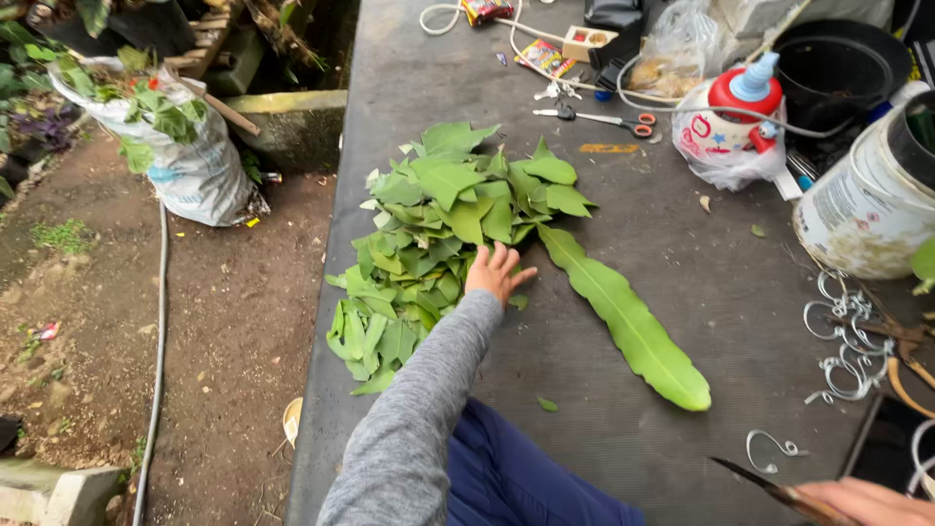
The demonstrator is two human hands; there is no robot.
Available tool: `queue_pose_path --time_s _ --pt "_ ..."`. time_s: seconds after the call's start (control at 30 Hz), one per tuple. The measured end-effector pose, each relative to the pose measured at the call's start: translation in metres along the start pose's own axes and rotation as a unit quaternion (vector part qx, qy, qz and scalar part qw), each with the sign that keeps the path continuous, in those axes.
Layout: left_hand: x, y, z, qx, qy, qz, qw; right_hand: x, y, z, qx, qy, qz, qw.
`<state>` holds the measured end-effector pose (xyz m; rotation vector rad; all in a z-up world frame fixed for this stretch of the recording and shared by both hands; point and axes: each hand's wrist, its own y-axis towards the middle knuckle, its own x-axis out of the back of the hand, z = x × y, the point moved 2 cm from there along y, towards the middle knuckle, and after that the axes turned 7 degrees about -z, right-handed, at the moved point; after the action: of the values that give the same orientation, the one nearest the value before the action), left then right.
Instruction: The person uses a utility knife to cut long green leaves into smaller pieces on a dark work surface. They repeatedly slice the leaves and add the cut pieces to a growing pile on the left side of the table.
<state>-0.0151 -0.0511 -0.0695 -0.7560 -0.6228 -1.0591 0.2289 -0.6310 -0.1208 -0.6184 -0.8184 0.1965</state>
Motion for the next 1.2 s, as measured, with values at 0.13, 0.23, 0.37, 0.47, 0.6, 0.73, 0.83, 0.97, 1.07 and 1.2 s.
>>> queue_pose_path --time_s 0.13,0.23,0.37,0.47,0.6,0.73,0.83,0.97,1.07,1.2 --pt "-0.007 0.004 0.006 -0.023 -0.087 -0.124 0.988 0.004 0.009 0.001 0.001 0.004 -0.012 1.0" --pt "0.0 0.007 0.012 -0.023 -0.136 -0.179 0.974 -0.005 0.005 0.003 -0.008 0.013 -0.015 1.0" --pt "0.029 0.013 0.053 0.043 -0.27 -0.114 0.955 -0.006 0.002 0.004 -0.009 0.02 -0.025 0.999" --pt "0.056 0.019 0.1 0.142 -0.387 -0.156 0.898 -0.007 -0.004 0.012 -0.012 0.023 -0.052 0.998" --pt "0.072 0.032 0.139 0.283 -0.343 -0.26 0.857 -0.013 -0.015 0.042 -0.005 0.013 -0.144 0.989" --pt "0.074 0.043 0.081 0.344 -0.507 -0.232 0.755 -0.01 -0.03 0.105 -0.101 0.006 -0.313 0.944" --pt "0.071 0.027 -0.025 0.295 -0.706 -0.185 0.617 0.016 -0.044 0.156 -0.087 0.049 -0.393 0.914" --pt "0.066 0.005 -0.126 0.316 -0.801 -0.076 0.503 0.035 -0.058 0.202 -0.178 0.047 -0.393 0.901" --pt "0.076 0.005 -0.142 0.294 -0.788 -0.21 0.498 0.035 -0.071 0.215 -0.181 0.046 -0.39 0.902" --pt "0.084 0.014 -0.136 0.275 -0.794 -0.225 0.492 0.013 -0.082 0.195 -0.162 0.072 -0.407 0.896"
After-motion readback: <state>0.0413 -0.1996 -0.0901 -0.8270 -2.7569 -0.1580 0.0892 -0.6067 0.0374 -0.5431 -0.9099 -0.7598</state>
